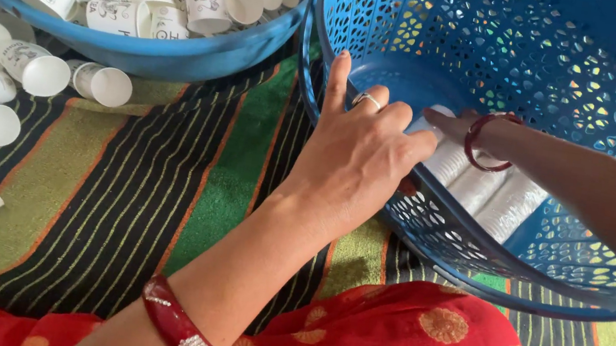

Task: Stack paper cups and place them into a plastic bag for packaging.

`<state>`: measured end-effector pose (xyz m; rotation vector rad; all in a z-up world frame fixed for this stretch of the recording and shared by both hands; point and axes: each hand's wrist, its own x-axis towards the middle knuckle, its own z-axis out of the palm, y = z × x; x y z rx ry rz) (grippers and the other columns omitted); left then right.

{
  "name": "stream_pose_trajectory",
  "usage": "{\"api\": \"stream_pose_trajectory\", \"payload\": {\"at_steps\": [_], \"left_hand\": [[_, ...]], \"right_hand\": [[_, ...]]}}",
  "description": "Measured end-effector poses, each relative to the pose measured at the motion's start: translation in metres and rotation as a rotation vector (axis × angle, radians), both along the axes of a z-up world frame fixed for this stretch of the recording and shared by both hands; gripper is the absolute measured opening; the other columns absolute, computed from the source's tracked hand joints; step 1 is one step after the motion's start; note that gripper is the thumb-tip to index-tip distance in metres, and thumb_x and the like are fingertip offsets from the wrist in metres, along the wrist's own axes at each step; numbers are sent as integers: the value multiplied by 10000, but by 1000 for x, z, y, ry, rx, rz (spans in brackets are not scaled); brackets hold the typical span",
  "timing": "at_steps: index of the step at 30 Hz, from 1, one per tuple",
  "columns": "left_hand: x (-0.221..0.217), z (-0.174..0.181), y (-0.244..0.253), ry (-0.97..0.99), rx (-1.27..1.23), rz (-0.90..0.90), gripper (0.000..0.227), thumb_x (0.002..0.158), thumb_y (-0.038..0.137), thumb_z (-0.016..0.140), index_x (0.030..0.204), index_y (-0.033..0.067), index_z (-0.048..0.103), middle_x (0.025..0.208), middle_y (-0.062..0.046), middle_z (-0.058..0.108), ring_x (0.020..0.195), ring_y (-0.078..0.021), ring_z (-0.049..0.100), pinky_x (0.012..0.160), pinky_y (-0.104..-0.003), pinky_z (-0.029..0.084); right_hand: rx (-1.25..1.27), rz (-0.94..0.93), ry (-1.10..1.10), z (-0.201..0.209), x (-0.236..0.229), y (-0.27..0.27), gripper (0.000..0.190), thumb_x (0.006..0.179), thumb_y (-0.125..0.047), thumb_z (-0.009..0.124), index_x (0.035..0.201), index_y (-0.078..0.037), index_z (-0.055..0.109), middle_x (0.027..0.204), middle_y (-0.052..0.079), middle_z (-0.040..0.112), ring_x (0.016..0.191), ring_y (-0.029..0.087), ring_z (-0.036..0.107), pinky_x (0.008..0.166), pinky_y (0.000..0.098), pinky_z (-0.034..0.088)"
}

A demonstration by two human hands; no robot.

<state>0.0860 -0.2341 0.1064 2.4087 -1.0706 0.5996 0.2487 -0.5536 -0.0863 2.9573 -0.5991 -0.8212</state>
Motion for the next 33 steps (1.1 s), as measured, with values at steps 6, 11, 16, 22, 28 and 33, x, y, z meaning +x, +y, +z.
{"api": "stream_pose_trajectory", "payload": {"at_steps": [6, 11, 16, 22, 28, 33], "left_hand": [[4, 2, -3, -30, 10, 7, 155, 855, 41, 639, 825, 154, 740, 858, -91, 692, 1091, -334, 660, 1178, -732, 178], [4, 2, -2, -36, 23, 3, 181, 870, 27, 614, 852, 155, 742, 864, -90, 690, 1094, -337, 660, 1180, -736, 178], [4, -2, -3, -38, 5, 2, 178, 880, 42, 606, 864, 157, 742, 867, -92, 686, 1099, -349, 656, 1172, -744, 175], [5, -1, -3, -60, 16, -2, 176, 871, 43, 605, 846, 158, 735, 862, -101, 681, 1109, -362, 653, 1165, -741, 179], [5, 0, -2, -32, 13, -7, 186, 875, 23, 607, 822, 150, 731, 858, -100, 681, 1096, -356, 661, 1173, -747, 180], [5, 1, -5, -40, 26, 1, 207, 858, 0, 602, 811, 154, 731, 841, -94, 680, 1099, -361, 660, 1168, -750, 176]], "right_hand": [[337, -220, -57, 13, -12, 3, 1167, 826, -893, 423, 1571, 4, 372, 1632, 247, 346, 1527, 373, 313, 1214, 521, 282], [267, -232, -82, -1, -7, -26, 1227, 836, -950, 343, 1597, 12, 327, 1624, 281, 346, 1518, 417, 319, 1207, 516, 295], [142, -267, 195, 83, -72, 16, 1248, 762, -1000, 191, 1610, -101, 367, 1652, 227, 330, 1557, 408, 273, 1227, 629, 265], [205, -366, 324, 119, -73, 22, 1187, 712, -1003, 195, 1648, -277, 270, 1690, 180, 265, 1597, 374, 125, 1216, 742, 197], [305, -345, 252, 94, -50, -1, 1127, 720, -987, 185, 1642, -349, 301, 1683, 135, 308, 1545, 432, 337, 1205, 735, 265], [265, -435, 225, 122, -56, 39, 1118, 779, -975, 167, 1677, -313, 240, 1686, 203, 401, 1511, 505, 404, 1207, 743, 181]]}}
